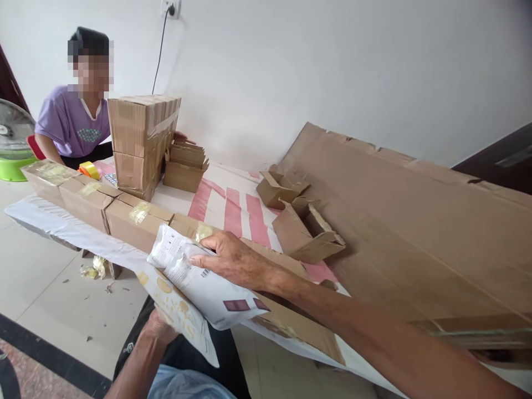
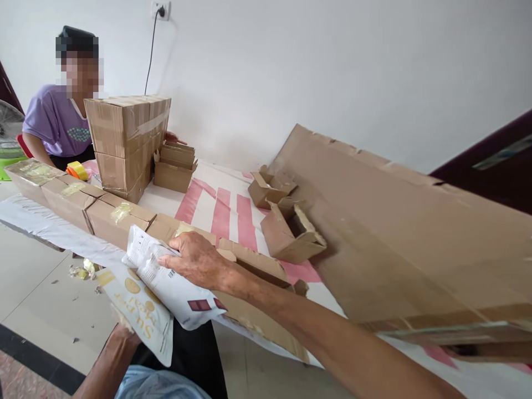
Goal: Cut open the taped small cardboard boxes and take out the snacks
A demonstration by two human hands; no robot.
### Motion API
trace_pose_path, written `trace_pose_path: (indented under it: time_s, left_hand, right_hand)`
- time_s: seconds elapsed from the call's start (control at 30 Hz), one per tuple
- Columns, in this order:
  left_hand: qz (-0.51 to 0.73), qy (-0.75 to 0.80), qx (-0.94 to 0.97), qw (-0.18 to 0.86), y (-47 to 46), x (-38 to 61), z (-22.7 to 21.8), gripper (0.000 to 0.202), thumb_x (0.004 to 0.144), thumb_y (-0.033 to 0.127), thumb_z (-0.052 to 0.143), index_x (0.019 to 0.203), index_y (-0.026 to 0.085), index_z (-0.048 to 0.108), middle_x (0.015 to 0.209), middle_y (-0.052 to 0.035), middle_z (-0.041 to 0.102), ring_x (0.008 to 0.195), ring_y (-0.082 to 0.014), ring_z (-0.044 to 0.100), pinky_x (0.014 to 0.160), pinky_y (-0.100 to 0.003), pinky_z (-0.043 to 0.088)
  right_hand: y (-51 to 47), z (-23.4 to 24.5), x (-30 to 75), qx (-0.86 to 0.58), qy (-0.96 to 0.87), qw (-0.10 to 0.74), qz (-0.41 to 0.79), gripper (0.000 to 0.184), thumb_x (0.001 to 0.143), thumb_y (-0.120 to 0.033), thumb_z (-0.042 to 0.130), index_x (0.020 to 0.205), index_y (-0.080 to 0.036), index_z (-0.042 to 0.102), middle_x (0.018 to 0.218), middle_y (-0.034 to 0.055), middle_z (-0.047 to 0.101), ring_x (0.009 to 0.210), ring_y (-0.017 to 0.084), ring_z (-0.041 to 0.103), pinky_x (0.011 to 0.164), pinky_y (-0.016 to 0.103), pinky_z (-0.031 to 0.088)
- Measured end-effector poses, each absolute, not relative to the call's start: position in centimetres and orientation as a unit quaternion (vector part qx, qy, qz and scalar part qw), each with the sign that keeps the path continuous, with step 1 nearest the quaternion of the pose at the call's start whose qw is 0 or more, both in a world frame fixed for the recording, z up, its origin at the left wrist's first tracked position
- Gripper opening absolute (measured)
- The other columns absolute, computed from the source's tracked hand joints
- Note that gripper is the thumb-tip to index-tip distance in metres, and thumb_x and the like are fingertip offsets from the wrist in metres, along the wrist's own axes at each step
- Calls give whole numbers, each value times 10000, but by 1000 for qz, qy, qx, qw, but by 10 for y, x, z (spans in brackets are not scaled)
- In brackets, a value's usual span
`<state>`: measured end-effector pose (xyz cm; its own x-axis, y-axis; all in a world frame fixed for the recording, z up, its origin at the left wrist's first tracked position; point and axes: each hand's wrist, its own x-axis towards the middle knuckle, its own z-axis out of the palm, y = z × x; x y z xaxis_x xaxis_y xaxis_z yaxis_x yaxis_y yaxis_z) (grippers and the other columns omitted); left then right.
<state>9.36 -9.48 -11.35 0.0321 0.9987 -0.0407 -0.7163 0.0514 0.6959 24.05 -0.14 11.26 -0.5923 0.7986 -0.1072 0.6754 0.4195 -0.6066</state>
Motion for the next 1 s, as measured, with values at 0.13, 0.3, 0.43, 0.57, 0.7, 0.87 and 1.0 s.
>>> trace_pose_path:
  time_s: [0.13,0.3,0.43,0.57,0.7,0.87,1.0]
  left_hand:
    - [607,252,221,721,-105,98,-106,508,449,461,1027,883,271,844,817,-73,821,882,-388,792,814,-543,676]
    - [635,255,170,710,-108,90,-104,541,388,452,1053,855,278,843,800,-60,817,710,-336,776,727,-530,685]
    - [649,274,173,689,-109,85,-108,547,416,490,1043,876,280,835,863,-79,822,790,-363,781,787,-570,671]
    - [648,277,168,689,-109,84,-104,588,393,543,1039,865,265,826,851,-83,810,771,-354,771,793,-575,666]
    - [655,255,180,688,-106,82,-91,547,409,487,1047,837,241,812,808,-69,795,770,-340,773,809,-565,667]
    - [659,218,197,692,-103,87,-81,473,459,396,1044,834,248,796,835,-30,804,827,-310,778,792,-466,678]
    - [629,234,203,713,-103,94,-76,481,435,440,1034,809,254,795,726,-18,777,708,-290,756,682,-423,672]
  right_hand:
    - [-9,113,247,-452,-844,67,282,327,831,-460,766,736,-214,573,697,-11,594,622,143,497,559,287,314]
    - [-35,116,277,-475,-840,30,261,533,749,-420,861,1216,-237,681,875,48,733,765,228,638,654,315,430]
    - [-51,89,297,-512,-816,44,264,682,771,-328,818,1410,-226,605,887,47,757,759,243,682,654,329,480]
    - [-58,66,309,-493,-801,135,313,511,929,-286,599,1433,-202,583,1010,80,802,770,226,743,667,337,572]
    - [-65,71,321,-460,-800,225,312,247,995,-321,545,1148,-233,718,856,40,812,573,174,707,554,286,599]
    - [-71,87,320,-442,-794,305,286,162,1022,-285,555,1076,-256,705,966,23,840,628,160,762,643,267,665]
    - [-65,84,301,-375,-845,299,235,168,1019,-201,538,1064,-247,694,899,17,822,683,157,769,667,238,635]
